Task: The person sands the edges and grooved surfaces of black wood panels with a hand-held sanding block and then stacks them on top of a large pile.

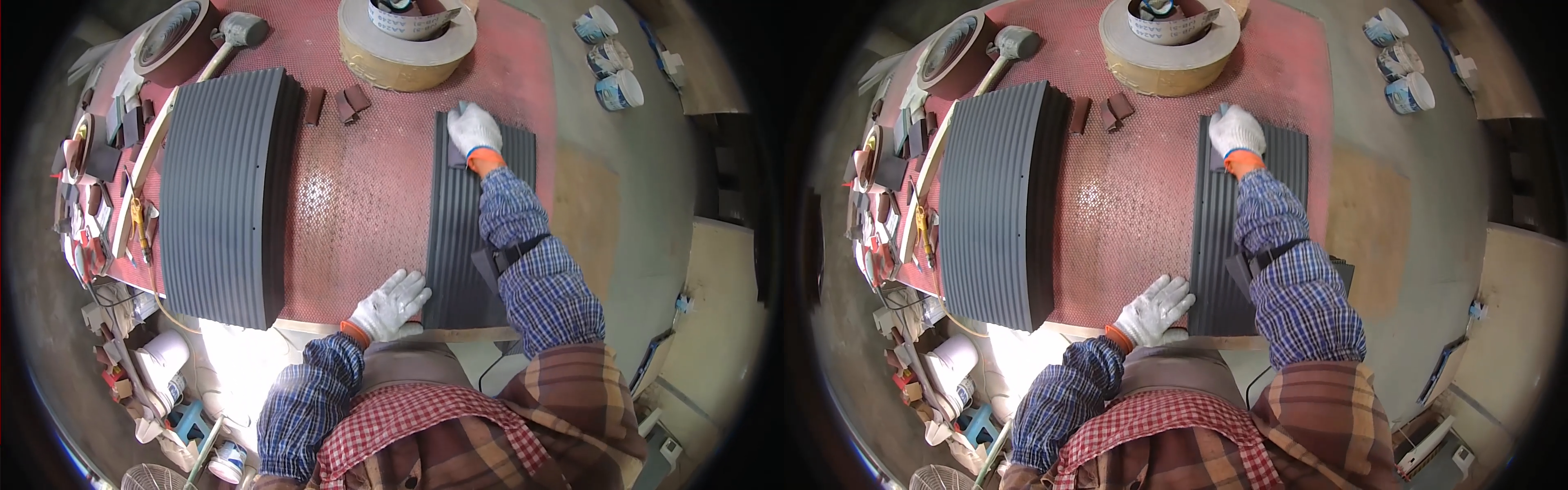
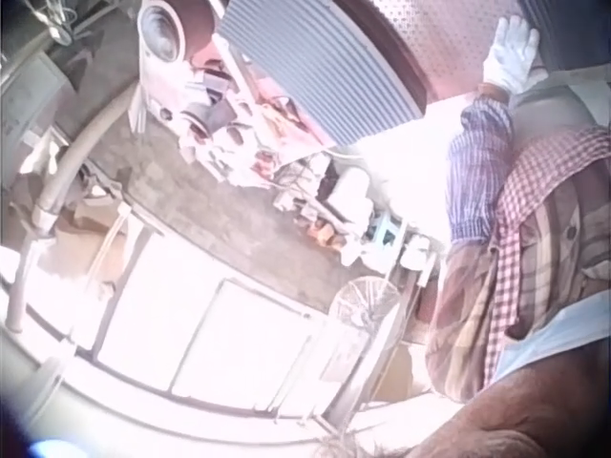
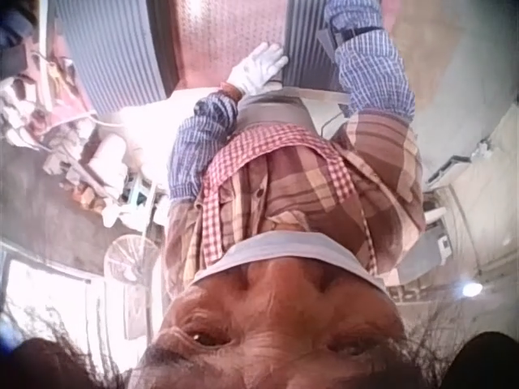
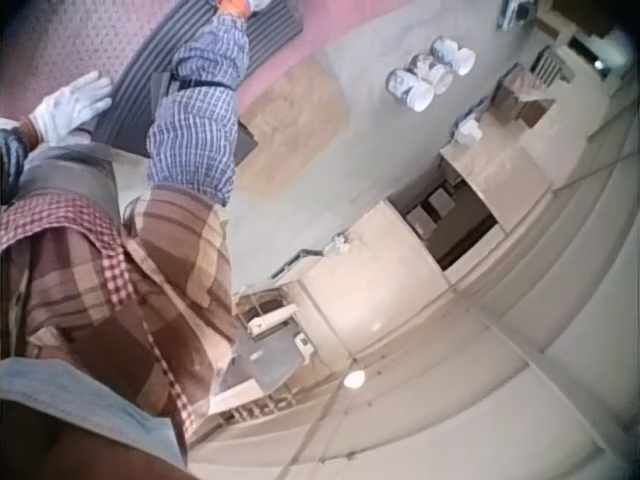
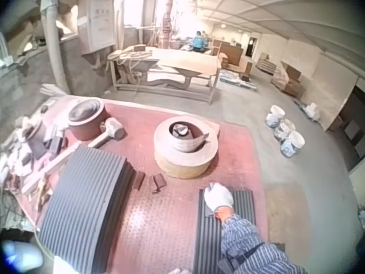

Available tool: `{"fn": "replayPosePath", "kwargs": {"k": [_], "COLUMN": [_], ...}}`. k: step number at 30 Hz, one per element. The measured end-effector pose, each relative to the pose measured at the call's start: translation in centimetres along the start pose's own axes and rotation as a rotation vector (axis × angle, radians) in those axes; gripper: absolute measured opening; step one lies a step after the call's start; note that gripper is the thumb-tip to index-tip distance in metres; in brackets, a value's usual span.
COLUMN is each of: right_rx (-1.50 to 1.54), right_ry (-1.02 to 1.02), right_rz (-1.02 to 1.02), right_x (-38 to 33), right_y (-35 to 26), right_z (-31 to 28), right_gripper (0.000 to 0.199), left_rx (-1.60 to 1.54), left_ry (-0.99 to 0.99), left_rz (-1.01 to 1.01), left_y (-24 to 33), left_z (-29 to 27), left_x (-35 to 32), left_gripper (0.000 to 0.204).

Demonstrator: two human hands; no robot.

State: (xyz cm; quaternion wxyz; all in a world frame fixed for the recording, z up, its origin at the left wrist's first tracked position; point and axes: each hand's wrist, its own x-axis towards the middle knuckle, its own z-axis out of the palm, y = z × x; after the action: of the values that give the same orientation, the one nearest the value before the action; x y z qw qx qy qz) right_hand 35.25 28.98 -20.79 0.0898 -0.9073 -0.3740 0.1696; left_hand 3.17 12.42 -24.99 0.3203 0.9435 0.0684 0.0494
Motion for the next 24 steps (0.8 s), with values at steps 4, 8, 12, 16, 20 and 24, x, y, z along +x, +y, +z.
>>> {"fn": "replayPosePath", "kwargs": {"k": [4, 8, 12, 16, 20, 24], "right_rx": [-0.042, 0.007, 0.002, 0.027, 0.048, 0.066], "right_ry": [0.002, 0.008, -0.024, -0.052, -0.080, -0.112], "right_rz": [0.013, 0.019, 0.045, 0.062, 0.150, 0.238], "right_x": [1.6, -4.5, -15.2, -26.7, -36.6, -42.8], "right_y": [-0.4, 1.4, 4.5, 7.5, 9.6, 10.3], "right_z": [0.0, 0.9, 2.4, 4.4, 6.1, 7.0], "right_gripper": [0.046, 0.046, 0.045, 0.042, 0.042, 0.041], "left_rx": [-0.028, 0.001, 0.048, 0.084, 0.124, 0.156], "left_ry": [0.003, -0.011, -0.032, -0.007, -0.019, -0.048], "left_rz": [-0.009, -0.015, -0.018, -0.027, -0.093, -0.097], "left_y": [0.1, 0.3, 0.7, 1.4, 2.0, 1.8], "left_z": [0.0, 0.2, 0.3, 0.2, -0.1, 0.2], "left_x": [0.0, -0.1, -0.4, -0.6, -0.8, -0.9], "left_gripper": [0.076, 0.079, 0.082, 0.088, 0.091, 0.090]}}
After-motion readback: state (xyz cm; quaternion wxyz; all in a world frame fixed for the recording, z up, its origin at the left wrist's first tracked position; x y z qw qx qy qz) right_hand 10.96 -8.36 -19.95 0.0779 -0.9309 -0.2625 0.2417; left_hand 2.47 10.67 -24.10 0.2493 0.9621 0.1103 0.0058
